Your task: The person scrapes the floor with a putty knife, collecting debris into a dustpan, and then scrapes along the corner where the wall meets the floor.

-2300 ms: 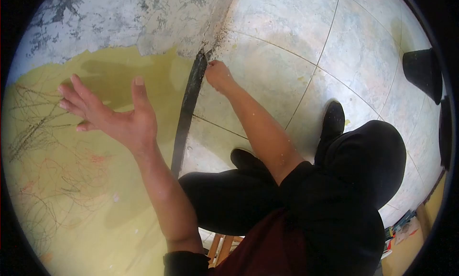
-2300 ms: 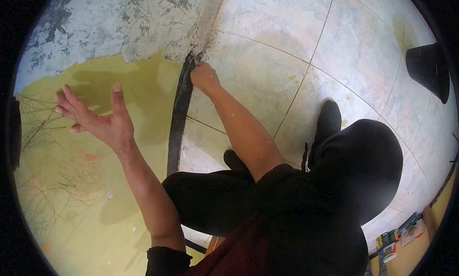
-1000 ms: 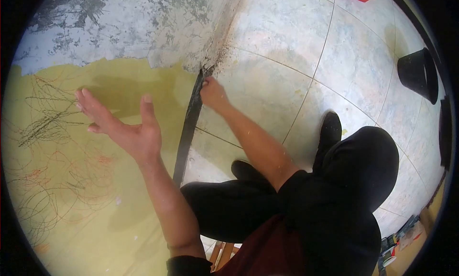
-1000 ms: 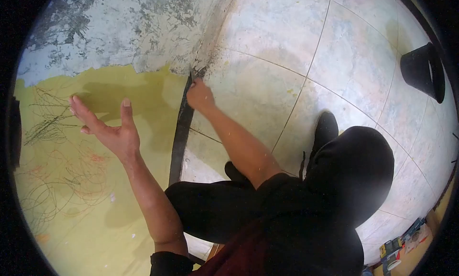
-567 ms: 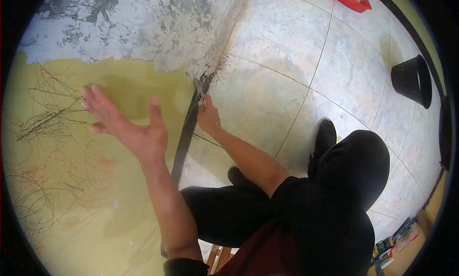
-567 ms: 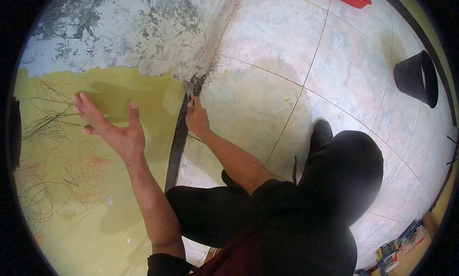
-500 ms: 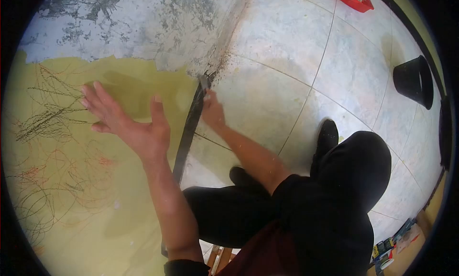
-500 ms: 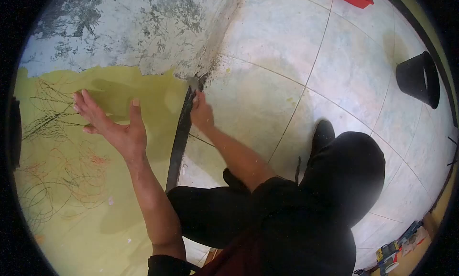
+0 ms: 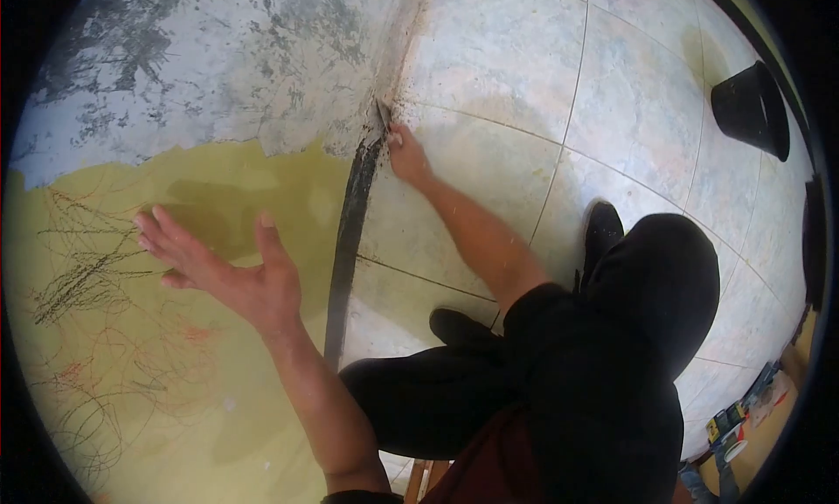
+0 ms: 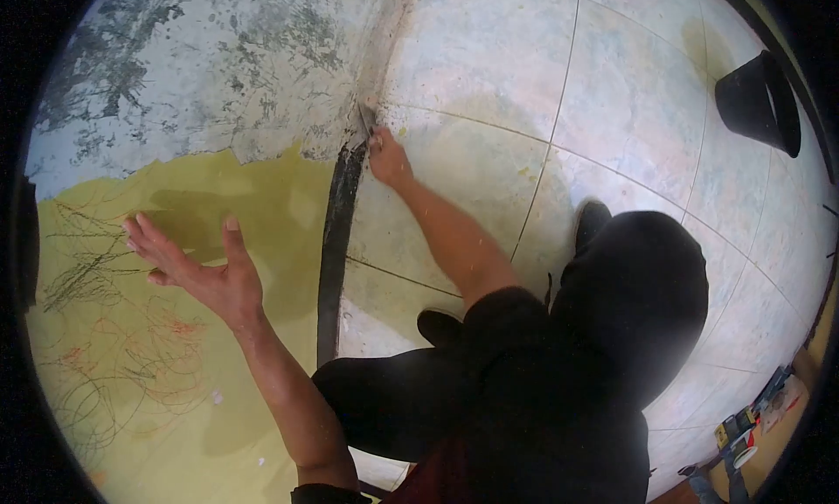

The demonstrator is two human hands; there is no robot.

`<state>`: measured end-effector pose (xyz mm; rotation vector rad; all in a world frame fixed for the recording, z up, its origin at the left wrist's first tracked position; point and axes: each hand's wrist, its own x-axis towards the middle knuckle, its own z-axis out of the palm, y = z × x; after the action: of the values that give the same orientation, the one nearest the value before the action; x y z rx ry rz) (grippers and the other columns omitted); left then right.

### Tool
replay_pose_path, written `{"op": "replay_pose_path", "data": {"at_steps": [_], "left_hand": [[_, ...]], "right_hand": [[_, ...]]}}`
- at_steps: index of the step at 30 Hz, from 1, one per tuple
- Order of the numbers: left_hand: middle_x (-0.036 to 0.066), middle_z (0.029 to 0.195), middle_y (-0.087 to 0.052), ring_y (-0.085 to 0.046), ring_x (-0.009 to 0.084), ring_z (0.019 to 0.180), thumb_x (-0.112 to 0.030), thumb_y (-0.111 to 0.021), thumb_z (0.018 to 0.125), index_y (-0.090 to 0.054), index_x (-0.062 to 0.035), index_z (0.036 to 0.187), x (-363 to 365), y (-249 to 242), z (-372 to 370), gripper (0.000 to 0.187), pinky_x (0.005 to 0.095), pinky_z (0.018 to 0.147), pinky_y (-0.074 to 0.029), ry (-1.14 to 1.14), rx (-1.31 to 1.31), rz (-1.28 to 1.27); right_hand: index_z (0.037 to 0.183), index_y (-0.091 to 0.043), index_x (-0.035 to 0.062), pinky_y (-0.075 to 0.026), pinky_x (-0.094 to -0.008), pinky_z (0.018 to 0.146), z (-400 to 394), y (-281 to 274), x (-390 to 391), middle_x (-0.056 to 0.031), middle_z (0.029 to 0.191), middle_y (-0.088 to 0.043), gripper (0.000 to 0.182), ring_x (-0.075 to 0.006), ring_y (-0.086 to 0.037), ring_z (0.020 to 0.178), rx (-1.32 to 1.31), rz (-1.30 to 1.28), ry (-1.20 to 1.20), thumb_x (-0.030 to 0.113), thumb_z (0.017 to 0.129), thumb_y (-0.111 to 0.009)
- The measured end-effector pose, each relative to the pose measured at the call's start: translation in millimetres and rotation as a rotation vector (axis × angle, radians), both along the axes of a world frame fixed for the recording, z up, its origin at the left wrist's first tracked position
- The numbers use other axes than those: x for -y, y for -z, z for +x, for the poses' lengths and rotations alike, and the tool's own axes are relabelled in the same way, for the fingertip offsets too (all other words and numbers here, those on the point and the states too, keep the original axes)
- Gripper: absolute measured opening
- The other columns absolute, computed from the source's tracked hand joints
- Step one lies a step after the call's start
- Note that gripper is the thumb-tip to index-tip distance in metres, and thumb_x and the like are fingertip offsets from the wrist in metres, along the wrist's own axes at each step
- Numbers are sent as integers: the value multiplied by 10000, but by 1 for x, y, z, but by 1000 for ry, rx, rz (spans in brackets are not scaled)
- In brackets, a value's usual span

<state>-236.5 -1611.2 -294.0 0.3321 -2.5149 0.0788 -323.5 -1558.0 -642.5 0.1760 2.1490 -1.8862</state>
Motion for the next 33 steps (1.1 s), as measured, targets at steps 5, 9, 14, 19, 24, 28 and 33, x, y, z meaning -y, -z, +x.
{"op": "replay_pose_path", "data": {"at_steps": [5,9,14,19,24,28,33], "left_hand": [[108,1577,-168,-58,329,1464,-262,-721,793,-222,-123,1502,-6,-3,-5,878,622,1094,20,6,-31,46],[112,1578,-163,-57,333,1464,-274,-718,803,-212,-120,1504,-9,1,-11,878,624,1093,13,-60,-22,-16],[171,1569,-147,-51,395,1452,-410,-676,822,-212,-62,1494,-4,0,-12,888,654,1075,16,-3,-31,-15],[177,1566,-156,-54,403,1449,-362,-695,808,-218,-57,1490,-11,3,-25,886,641,1087,-7,-180,-7,-67],[188,1565,-150,-39,405,1449,-393,-673,811,-218,-55,1491,-4,1,-17,885,667,1063,26,-33,-42,-14],[184,1566,-151,-39,400,1451,-406,-663,816,-216,-52,1491,-6,3,-23,883,671,1055,51,-98,-35,-30],[172,1571,-142,-27,396,1453,-400,-666,814,-216,-51,1491,-1,2,-14,885,668,1052,66,-52,-34,0]], "right_hand": [[1260,-505,123,-476,-479,770,25,-17,-16,-275,884,-641,339,-446,-626,893,136,-16,-160,252,946,-495],[1264,-524,150,-482,-474,771,-1,22,-11,-271,858,-645,337,-442,-630,888,-98,5,-17,266,948,-501],[1275,-514,157,-487,-481,766,-1,14,-21,-277,849,-639,338,-456,-624,869,-26,22,-116,267,957,-475],[1258,-520,164,-483,-536,732,6,-31,-17,-260,807,-648,327,-479,-619,817,88,126,-109,215,940,-466],[1203,-546,134,-482,-532,800,11,-55,-12,-270,891,-650,301,-479,-613,887,113,193,-132,228,928,-464],[1163,-567,86,-466,-535,855,-17,-32,2,-280,961,-643,314,-470,-605,947,105,184,-22,242,913,-460],[1128,-586,53,-482,-530,845,-39,-34,-15,-294,1001,-631,331,-462,-612,956,60,281,-178,271,916,-455]]}}
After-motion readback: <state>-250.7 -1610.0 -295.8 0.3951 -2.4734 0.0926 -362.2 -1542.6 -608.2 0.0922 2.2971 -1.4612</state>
